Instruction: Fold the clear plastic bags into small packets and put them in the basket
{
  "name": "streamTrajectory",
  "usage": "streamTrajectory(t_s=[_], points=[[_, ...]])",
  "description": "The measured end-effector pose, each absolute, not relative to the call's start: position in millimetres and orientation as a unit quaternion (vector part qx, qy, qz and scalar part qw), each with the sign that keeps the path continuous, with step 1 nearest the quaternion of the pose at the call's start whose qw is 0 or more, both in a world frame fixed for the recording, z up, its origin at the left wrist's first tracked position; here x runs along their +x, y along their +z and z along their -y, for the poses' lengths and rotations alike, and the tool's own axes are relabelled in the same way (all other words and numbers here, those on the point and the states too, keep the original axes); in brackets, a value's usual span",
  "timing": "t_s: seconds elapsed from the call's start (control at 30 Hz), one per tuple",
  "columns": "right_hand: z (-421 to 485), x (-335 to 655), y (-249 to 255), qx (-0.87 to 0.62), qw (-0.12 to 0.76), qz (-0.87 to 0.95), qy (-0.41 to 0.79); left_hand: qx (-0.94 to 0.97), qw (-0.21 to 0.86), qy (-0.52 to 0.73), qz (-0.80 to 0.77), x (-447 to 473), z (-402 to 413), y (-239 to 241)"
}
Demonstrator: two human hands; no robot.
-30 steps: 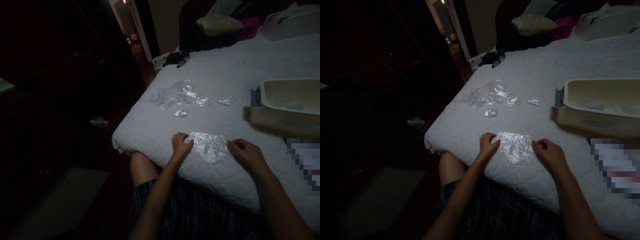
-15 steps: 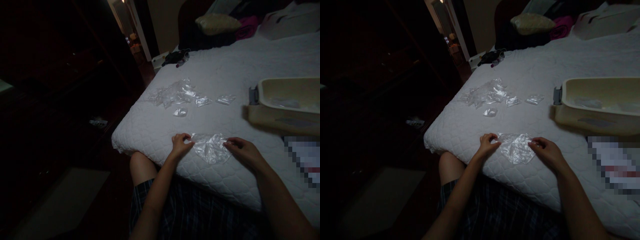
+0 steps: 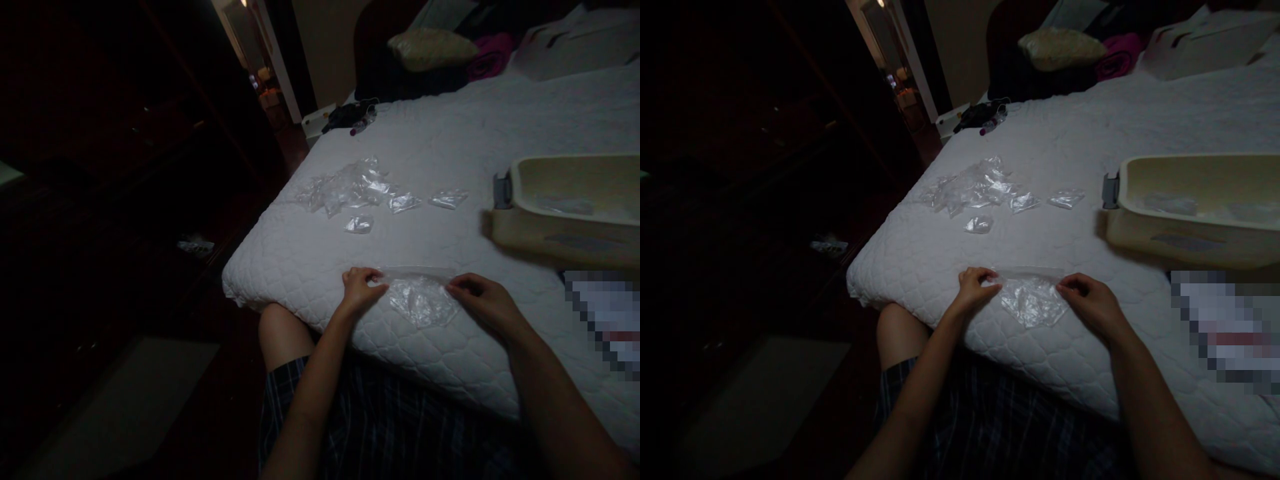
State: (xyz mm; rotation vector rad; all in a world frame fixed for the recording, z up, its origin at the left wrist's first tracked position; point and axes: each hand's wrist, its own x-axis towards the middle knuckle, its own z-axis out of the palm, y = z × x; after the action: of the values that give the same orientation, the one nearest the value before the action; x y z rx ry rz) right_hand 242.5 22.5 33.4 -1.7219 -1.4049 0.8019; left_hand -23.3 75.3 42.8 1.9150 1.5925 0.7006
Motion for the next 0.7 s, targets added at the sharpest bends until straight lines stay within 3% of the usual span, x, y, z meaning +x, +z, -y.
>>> streamTrajectory(t_s=[0.4, 0.7], points=[[-20, 237, 26, -0.666, 0.424, 0.546, 0.282, 0.715, 0.248, 0.309, -0.576, -24, -73, 35], [-14, 235, 21, -0.61, 0.431, 0.64, 0.181, 0.751, 0.201, 0.323, -0.54, -26, -69, 30]])
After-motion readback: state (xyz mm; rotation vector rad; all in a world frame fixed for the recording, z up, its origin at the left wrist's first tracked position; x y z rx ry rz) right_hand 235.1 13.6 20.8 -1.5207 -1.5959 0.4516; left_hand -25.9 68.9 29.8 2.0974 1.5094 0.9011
